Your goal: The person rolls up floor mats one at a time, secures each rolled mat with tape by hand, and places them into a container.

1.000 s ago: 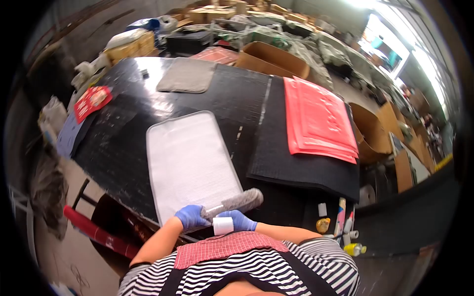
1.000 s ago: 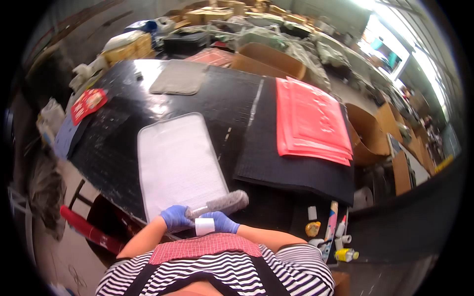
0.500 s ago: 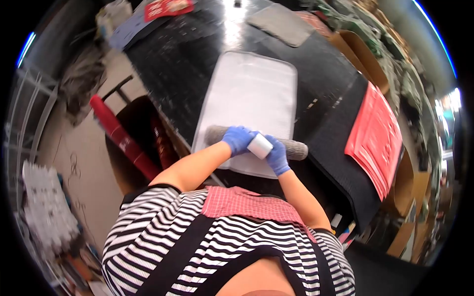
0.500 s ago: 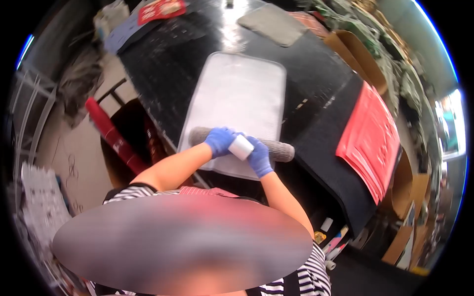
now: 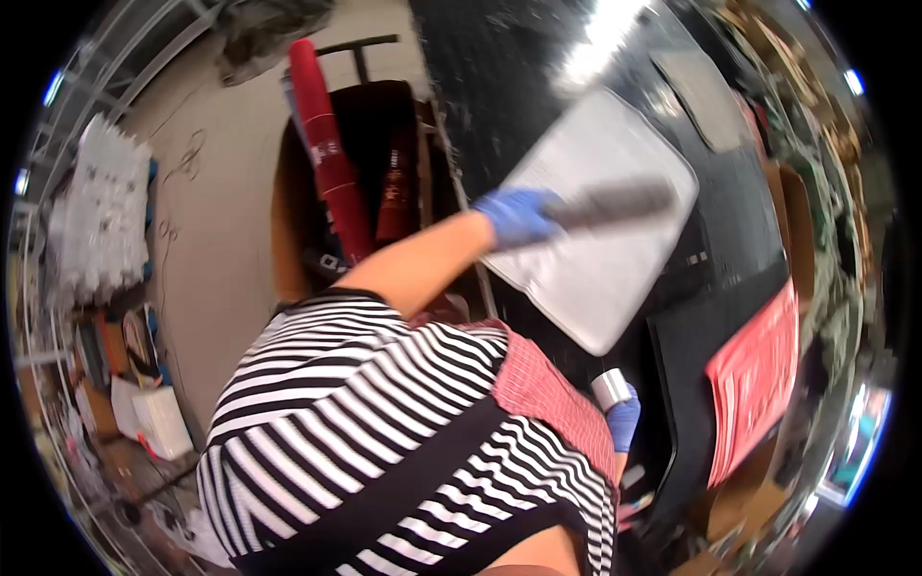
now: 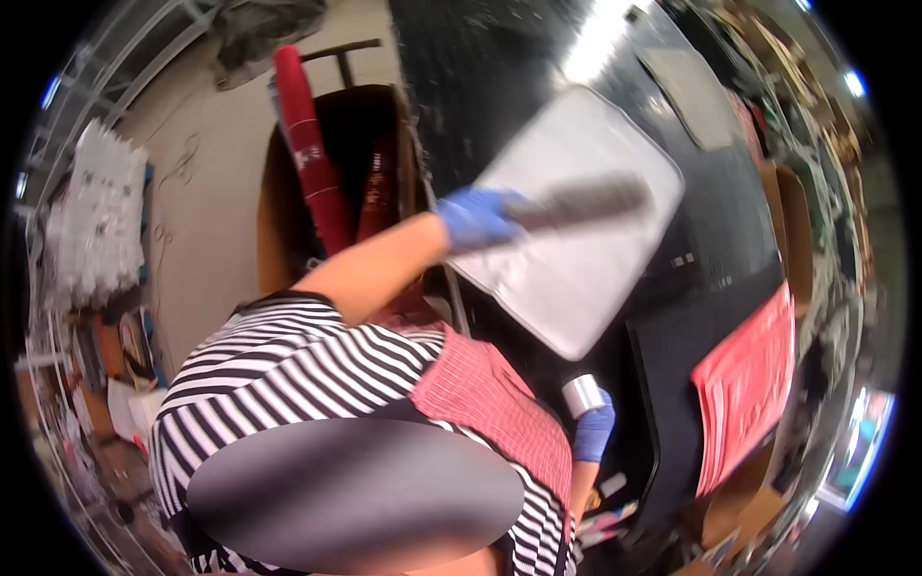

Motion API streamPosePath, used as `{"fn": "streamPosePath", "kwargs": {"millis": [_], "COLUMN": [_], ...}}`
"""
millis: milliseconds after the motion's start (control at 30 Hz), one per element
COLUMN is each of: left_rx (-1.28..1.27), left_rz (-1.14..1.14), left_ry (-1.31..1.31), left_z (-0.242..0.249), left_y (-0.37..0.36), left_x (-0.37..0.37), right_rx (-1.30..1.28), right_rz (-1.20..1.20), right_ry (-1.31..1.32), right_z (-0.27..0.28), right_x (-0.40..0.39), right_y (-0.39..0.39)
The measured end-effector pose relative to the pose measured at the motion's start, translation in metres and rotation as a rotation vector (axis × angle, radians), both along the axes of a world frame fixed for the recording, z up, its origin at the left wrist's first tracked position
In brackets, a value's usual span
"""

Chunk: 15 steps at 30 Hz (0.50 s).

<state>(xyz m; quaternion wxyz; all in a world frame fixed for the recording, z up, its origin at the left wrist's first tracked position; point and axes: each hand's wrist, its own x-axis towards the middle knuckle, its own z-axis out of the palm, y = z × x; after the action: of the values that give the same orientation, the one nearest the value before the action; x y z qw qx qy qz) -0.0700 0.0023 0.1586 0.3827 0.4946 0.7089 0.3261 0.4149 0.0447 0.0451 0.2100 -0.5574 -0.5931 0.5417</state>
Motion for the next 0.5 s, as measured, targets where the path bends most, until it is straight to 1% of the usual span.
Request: {"fn": "streamPosePath", "kwargs": {"millis": [33, 100, 133, 167, 200, 233, 300, 333, 367, 400, 433, 467, 500], "left_rx": [0.015, 0.184, 0.088, 0.119, -0.152, -0.422, -0.140, 0.000, -0.004, 0.132, 0.261, 0.130, 0.020], "left_rz": [0.093, 0.483, 0.424, 0.485, 0.641, 0.778, 0.551, 0.310, 0.135, -0.076, -0.277, -0.391, -0.562], "left_ry": [-0.089, -0.521, -0.115, -0.118, 0.347, 0.826, 1.126, 0.892, 0.736, 0.547, 0.598, 0.610, 0.627], "left_z": [0.020, 0.048, -0.009, -0.027, -0.031, -0.033, -0.029, -0.031, -0.031, -0.034, -0.077, -0.069, -0.069], "left_y": [-0.021, -0.054, -0.064, -0.081, -0.095, -0.103, -0.111, -0.103, -0.087, -0.077, -0.066, -0.060, -0.050], "left_x": [-0.018, -0.033, -0.096, -0.129, -0.151, -0.162, -0.146, -0.134, -0.106, -0.073, -0.052, -0.012, 0.013], "right_rx": [0.012, 0.178, 0.196, 0.214, 0.140, 0.082, -0.021, -0.036, -0.042, 0.131, 0.184, 0.350, 0.405], "right_rz": [-0.080, 0.045, 0.091, 0.144, 0.142, 0.203, 0.138, 0.165, 0.102, 0.193, 0.039, -0.061, -0.098], "right_ry": [-0.155, -0.706, -0.852, -0.991, -1.033, -1.048, -0.952, -0.987, -0.853, -1.051, -1.011, -0.849, -0.698], "right_z": [0.003, 0.012, 0.010, 0.005, -0.007, -0.001, -0.011, -0.008, -0.022, 0.019, 0.029, 0.026, 0.038], "right_x": [0.033, 0.080, 0.104, 0.118, 0.138, 0.144, 0.160, 0.165, 0.183, 0.144, 0.124, 0.112, 0.080], "right_y": [-0.003, -0.010, -0.014, -0.016, -0.017, -0.021, -0.017, -0.013, -0.009, -0.010, -0.008, -0.002, 0.003]}}
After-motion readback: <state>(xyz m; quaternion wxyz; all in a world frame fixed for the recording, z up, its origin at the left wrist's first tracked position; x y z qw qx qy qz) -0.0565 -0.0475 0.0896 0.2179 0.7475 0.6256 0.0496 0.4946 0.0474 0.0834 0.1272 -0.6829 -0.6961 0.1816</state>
